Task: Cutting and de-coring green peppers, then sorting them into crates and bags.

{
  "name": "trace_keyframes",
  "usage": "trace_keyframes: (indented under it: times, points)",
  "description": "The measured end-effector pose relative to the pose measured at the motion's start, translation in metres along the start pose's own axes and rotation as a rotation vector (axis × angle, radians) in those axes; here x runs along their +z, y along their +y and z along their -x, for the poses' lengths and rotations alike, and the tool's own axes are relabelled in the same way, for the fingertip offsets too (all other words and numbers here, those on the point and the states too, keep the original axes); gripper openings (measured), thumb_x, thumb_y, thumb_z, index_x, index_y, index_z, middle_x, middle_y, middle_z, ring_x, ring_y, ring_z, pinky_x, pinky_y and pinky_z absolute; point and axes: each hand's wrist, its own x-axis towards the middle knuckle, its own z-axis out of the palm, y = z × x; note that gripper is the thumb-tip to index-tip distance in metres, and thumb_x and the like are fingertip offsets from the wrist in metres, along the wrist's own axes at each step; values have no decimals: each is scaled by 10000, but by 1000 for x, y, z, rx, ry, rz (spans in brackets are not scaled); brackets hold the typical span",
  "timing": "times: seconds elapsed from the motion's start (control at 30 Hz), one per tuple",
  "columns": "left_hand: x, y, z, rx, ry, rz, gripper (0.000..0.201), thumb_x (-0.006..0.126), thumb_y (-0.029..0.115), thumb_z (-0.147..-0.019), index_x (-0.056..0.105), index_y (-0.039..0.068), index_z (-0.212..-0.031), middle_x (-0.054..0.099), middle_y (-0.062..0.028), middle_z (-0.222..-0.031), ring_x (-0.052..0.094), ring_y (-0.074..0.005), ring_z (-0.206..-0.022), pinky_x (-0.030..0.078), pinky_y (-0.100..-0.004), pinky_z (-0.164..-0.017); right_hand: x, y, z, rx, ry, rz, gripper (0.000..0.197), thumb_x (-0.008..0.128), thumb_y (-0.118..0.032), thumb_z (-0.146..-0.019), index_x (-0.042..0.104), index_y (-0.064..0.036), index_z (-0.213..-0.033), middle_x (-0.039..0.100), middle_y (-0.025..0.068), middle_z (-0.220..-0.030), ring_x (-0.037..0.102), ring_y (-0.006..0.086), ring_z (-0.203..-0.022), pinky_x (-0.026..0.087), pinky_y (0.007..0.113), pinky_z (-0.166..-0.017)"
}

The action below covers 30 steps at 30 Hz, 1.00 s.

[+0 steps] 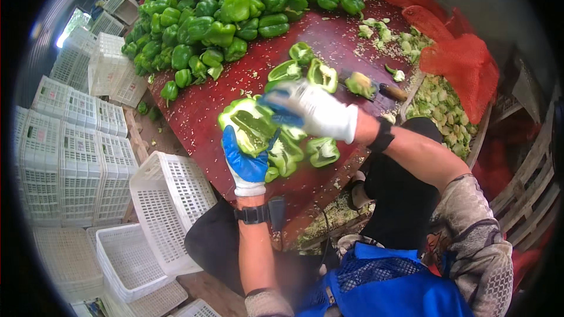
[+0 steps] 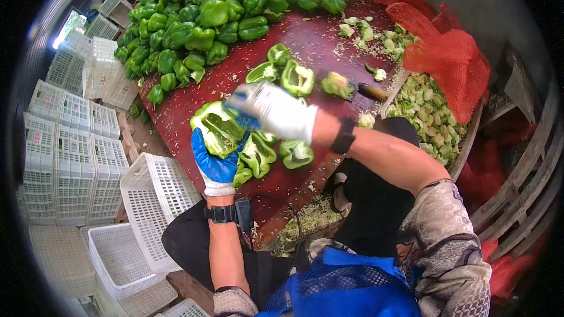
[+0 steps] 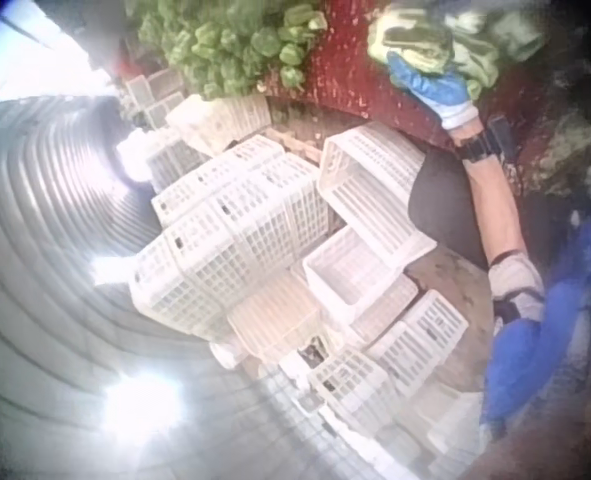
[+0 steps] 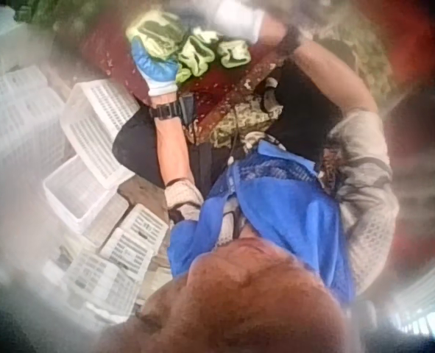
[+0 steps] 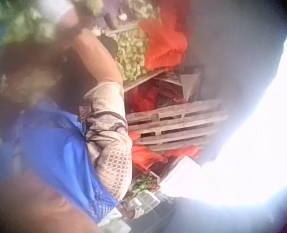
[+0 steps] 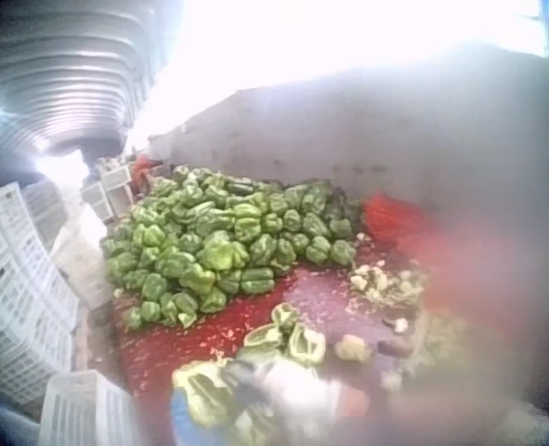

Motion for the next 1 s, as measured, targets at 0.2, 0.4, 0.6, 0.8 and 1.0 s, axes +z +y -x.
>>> trace_keyframes:
  times: [0.2,0.4,0.6,0.8,1.0]
  points:
    - [19,-19,3,-53,56,-60,555,491,520,-957,509,145,-1366,577,-56,-1327,554,-233,-1216,488,-432,-986,46,-14,-1,-228,75,446,283,546,-171,-833,577,-85,-1100,588,106,-979,599,272,-903,472,413,-752]
    - [23,-19,5,-92,95,-156,575,462,560,-953,511,161,-1365,570,-50,-1342,549,-236,-1224,454,-421,-1029,55,-14,-1,-187,-43,370,286,599,-161,-780,583,-83,-1054,591,102,-998,603,277,-932,483,416,-763]
    - [1,10,-4,12,36,-2,537,487,463,-978,505,86,-1360,571,-93,-1340,563,-262,-1207,455,-455,-1039,37,-50,28,-393,-195,-85,40,610,-95,-775,601,-71,-744,561,91,-668,593,277,-625,479,411,-601]
    - [14,-13,3,62,-8,-120,488,500,386,-996,477,93,-1386,546,-81,-1366,547,-243,-1224,460,-420,-1039,16,-3,4,-2,14,451,618,691,-221,-750,496,-9,-1297,538,170,-1098,547,339,-1001,437,453,-858]
    - [29,-30,8,274,-74,-636,434,474,295,-1016,429,121,-1412,517,-65,-1361,516,-215,-1251,446,-396,-1042,31,15,13,-39,26,654,539,695,-176,-744,537,-26,-1237,575,143,-1028,583,313,-945,457,424,-806]
